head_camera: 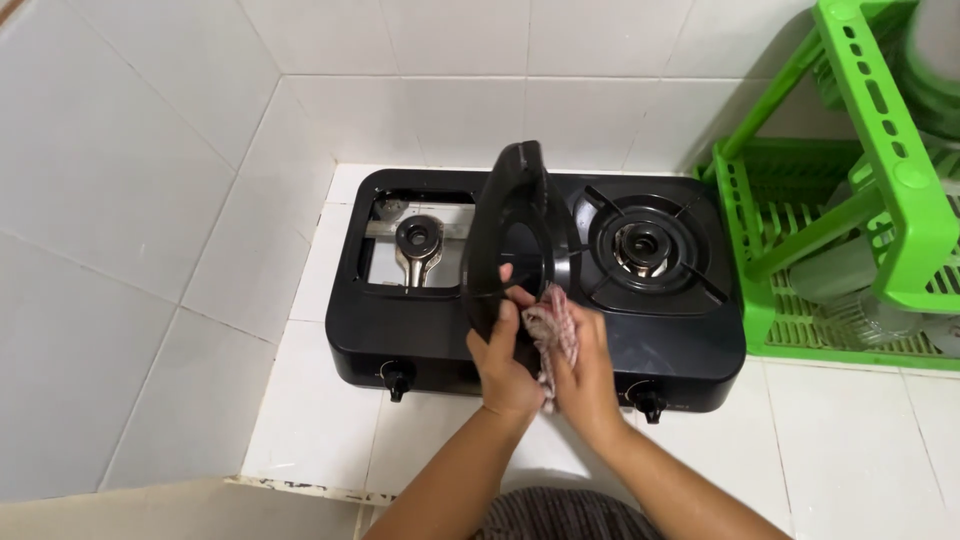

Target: Cleaning a kitchen sink with a sponge and wiping down a stovetop with a cloth.

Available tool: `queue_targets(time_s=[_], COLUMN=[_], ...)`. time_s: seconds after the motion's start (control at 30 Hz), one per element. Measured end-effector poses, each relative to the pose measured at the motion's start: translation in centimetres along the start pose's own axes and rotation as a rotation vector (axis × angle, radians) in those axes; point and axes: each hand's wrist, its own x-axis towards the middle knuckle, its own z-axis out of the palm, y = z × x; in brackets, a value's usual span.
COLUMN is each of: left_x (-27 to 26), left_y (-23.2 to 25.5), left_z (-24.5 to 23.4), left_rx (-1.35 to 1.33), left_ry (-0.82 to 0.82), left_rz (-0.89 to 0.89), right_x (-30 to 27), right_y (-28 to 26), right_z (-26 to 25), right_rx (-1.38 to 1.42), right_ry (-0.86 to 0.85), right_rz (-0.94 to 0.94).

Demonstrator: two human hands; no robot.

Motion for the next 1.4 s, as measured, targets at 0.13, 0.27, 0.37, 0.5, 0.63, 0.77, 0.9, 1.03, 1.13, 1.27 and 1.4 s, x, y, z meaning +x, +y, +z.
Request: queue_targets(time_s=[0.13,0.27,0.37,0.5,0.63,0.77,0.9,1.03,1.13,1.27,1.4], left_x=[0.9,2.1,2.7,1.4,0.6,0.9,1.0,2.4,3.2,1.9,-0.3], left_y=[0.3,1.3,4.7,5.3,4.7,4.8,4.8,5.3,4.0,4.7,1.5], left_z=[-1.5,-3.9,-2.9,-2.5,-2.7,-3.3,-2.8,-3.8,-5.1,-0.5,1.8], left_rx=[-0.033,-0.043,-0.082,-0.014,-0.120,-0.117,-0.103,-0.112,-0.165,-0.259,0.049], left_ry=[0.128,0.192,0.166,0.087,-0.053,-0.123,-0.139,-0.062,-0.115,-0.200,-0.382], left_rz=[-0.024,-0.052,-0.028,-0.173,-0.448,-0.548,-0.528,-0.547,-0.629,-0.502,-0.016], right_x=[-3.2,-5.3,-3.1,1.9,4.3,4.0,4.2,5.1,3.7,3.1,2.8], right_y=[2.9,6.3,5.6,3.1,1.3,4.4,2.9,0.9,1.7,1.4,-0.6], right_z=[-1.5,-4.9,-7.2,-9.1,-8.5,-6.6,-7.3,-8.6,-8.2,-6.2,-4.1], right_rx=[-0.095,-0.010,0.234,0.102,-0.459,-0.769,-0.709,-0.327,-0.355,-0.435,-0.313], right_ry=[-0.063,-0.171,-0.032,0.075,-0.163,-0.289,-0.212,-0.290,-0.264,0.010,0.155], right_rz=[-0.066,-0.022,0.057,-0.088,-0.499,-0.282,-0.213,-0.487,-0.474,-0.299,-0.167])
